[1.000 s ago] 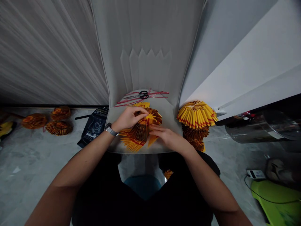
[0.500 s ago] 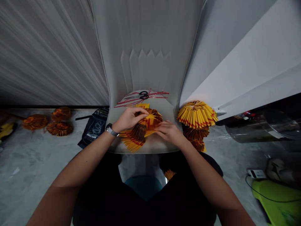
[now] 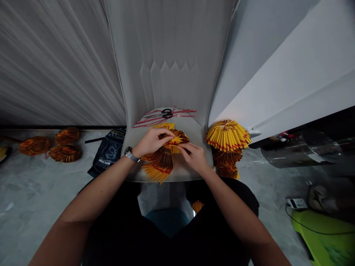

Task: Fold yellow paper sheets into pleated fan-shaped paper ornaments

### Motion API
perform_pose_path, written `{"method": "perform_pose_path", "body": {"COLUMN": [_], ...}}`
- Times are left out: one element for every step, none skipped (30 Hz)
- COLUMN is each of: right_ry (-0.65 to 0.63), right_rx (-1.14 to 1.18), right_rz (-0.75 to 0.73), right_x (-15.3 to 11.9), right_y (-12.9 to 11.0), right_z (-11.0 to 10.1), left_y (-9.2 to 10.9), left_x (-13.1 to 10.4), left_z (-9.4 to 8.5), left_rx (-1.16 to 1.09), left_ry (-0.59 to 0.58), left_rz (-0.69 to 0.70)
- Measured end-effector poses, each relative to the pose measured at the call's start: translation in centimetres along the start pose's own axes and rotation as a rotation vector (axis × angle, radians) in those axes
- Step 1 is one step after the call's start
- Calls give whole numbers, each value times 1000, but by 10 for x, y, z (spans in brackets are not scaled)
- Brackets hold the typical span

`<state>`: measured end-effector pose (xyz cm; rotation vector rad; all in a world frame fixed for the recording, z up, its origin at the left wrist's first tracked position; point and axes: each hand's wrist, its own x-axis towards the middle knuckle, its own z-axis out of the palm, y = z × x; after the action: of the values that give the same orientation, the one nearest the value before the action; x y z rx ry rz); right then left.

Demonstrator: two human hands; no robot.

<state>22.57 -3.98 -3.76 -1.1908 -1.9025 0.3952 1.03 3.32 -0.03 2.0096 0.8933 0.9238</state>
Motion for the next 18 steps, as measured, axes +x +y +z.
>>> {"method": "perform_pose_path", "body": {"right_ry": [8,15,18,15,9,0,-9,-14,-15,-16,-15,-14,-13,-13,-13,-15,-18,-21], "right_rx": [-15,-34,-56,-78,-97,-111,-121,-128,-133,-135,-137,-138,-138,-137,-132,-125,-118,-110], "right_rz": [23,51,83,115,141,157,165,169,173,180,191,203,213,220,224,227,229,231], "right_x": [1,2,3,4,6,7,8,10,11,12,13,14,14,15,15,16,16,16], "right_y": [0,-1,-2,-3,-4,-5,-6,-7,-8,-9,-10,-10,-10,-11,-11,-11,-11,-11], "right_z": [1,3,4,5,5,6,6,6,6,6,6,6,6,6,7,7,7,7], "left_y": [0,0,0,0,0,1,2,3,5,6,8,9,10,10,10,9,8,7], "left_x": [0,0,0,0,0,0,0,-1,-1,-1,-2,-2,-2,-3,-3,-3,-3,-3], "left_z": [0,0,0,0,0,0,-1,-2,-2,-3,-4,-5,-5,-5,-5,-4,-3,-2], "left_rx": [-8,-18,-27,-34,-36,-36,-33,-30,-24,-15,-5,3,11,19,26,34,42,50], "left_ry": [-4,-9,-13,-17,-19,-23,-26,-27,-29,-33,-38,-46,-53,-56,-51,-36,-19,-7], "left_rz": [-5,-10,-12,-11,-10,-6,-3,0,2,2,2,6,15,31,51,72,86,91]}}
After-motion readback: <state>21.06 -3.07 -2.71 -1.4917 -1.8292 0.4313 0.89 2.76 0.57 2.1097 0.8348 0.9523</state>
